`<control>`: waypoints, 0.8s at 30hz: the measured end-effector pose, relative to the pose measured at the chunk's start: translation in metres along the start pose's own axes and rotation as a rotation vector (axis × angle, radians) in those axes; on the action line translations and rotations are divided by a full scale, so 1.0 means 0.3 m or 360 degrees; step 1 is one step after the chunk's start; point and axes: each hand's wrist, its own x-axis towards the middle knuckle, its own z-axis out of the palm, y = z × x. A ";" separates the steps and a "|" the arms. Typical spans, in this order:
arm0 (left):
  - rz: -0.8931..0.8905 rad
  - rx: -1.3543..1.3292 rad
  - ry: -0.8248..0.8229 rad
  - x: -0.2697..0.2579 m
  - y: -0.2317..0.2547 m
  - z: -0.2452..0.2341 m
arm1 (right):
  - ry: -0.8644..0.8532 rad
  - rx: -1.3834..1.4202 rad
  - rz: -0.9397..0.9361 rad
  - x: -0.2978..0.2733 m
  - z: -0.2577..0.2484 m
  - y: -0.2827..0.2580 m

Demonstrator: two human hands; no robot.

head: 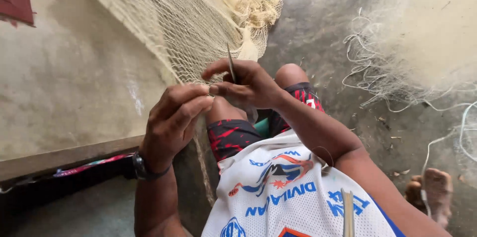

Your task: Repairing a fishing net by weaving twine through the mesh using a netting needle.

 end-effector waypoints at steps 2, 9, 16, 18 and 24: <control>0.0017 -0.0073 0.0095 0.018 -0.006 0.020 | 0.0002 -0.0089 -0.0045 -0.004 0.019 -0.032; -0.0520 -0.0588 0.0821 -0.097 -0.212 0.267 | 0.0230 0.0059 -0.0060 -0.104 -0.042 -0.043; -0.0915 -0.1345 0.0392 -0.112 -0.185 0.295 | 0.0509 -0.0097 -0.0146 -0.131 -0.040 -0.084; -0.1008 -0.1382 0.0467 -0.106 -0.186 0.238 | 0.0565 -0.0104 -0.0195 -0.109 -0.036 -0.083; -0.0952 -0.1498 0.0358 -0.125 -0.170 0.230 | 0.0350 -0.0016 -0.0154 -0.094 0.044 -0.036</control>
